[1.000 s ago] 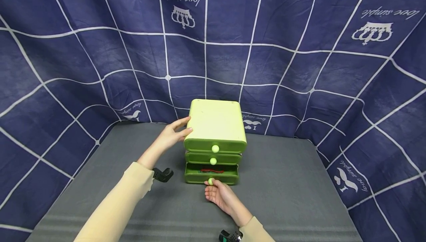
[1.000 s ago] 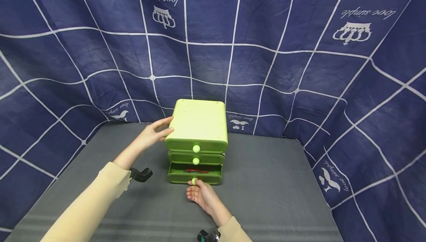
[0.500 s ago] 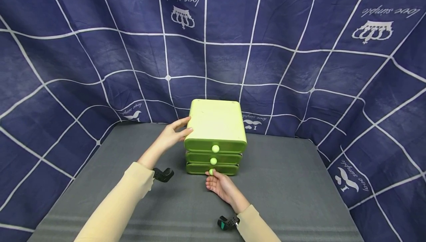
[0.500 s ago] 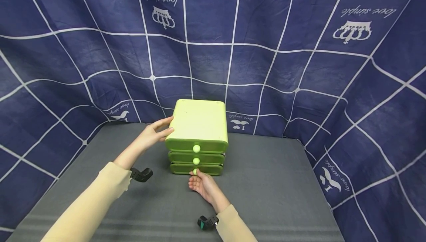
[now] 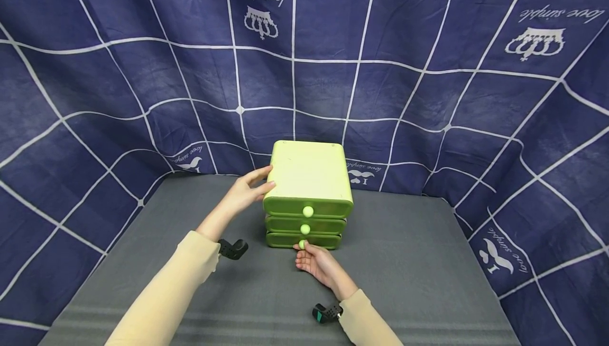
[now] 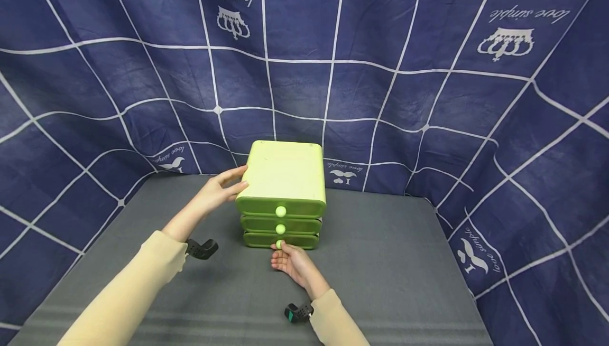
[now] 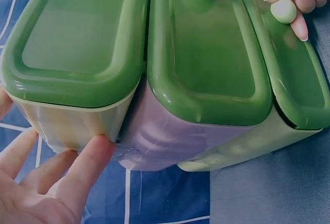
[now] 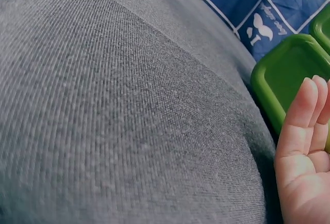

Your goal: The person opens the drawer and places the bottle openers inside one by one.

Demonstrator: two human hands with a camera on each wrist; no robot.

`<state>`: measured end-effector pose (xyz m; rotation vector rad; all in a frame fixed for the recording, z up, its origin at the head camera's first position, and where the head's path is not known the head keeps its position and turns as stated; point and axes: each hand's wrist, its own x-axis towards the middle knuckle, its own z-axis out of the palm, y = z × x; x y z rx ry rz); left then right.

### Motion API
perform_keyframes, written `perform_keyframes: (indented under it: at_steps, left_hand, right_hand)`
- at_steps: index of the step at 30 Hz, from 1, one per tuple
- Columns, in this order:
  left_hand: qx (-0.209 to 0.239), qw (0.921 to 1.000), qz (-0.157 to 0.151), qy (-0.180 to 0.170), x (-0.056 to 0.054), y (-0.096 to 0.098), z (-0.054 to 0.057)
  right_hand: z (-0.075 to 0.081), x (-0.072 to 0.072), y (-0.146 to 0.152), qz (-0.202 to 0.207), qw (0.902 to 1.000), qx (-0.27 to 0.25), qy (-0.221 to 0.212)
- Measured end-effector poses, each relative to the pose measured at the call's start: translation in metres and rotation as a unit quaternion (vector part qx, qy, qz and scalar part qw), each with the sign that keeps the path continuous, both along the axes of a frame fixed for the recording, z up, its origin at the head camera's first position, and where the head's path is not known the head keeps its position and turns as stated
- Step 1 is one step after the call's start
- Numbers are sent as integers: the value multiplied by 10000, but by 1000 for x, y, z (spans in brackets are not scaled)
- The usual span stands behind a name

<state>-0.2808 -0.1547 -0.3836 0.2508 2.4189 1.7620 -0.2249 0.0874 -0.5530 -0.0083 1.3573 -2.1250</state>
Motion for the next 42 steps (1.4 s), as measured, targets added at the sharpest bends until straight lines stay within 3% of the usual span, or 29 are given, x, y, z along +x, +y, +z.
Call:
perform_keyframes:
  at_steps: [13, 19, 24, 31, 36, 42]
  left_hand:
    - [139, 9999, 6, -41, 0, 1, -1]
    - [133, 9999, -69, -12, 0, 1, -2]
    - [125, 9999, -58, -33, 1, 1, -1]
    - [146, 9999, -41, -60, 1, -1, 0]
    - [134, 9999, -100, 30, 3, -2, 2]
    - [-90, 9997, -165, 167, 5, -2, 3]
  right_hand:
    - [0, 2, 1, 31, 9998, -154, -87]
    - [3, 6, 5, 24, 9998, 206, -1]
    - [14, 15, 14, 111, 9969, 726, 286]
    - [48, 24, 38, 446, 9895, 1234, 598]
    - [84, 25, 59, 485, 9829, 1422, 1061]
    - [129, 21, 88, 384, 9678, 1768, 1750]
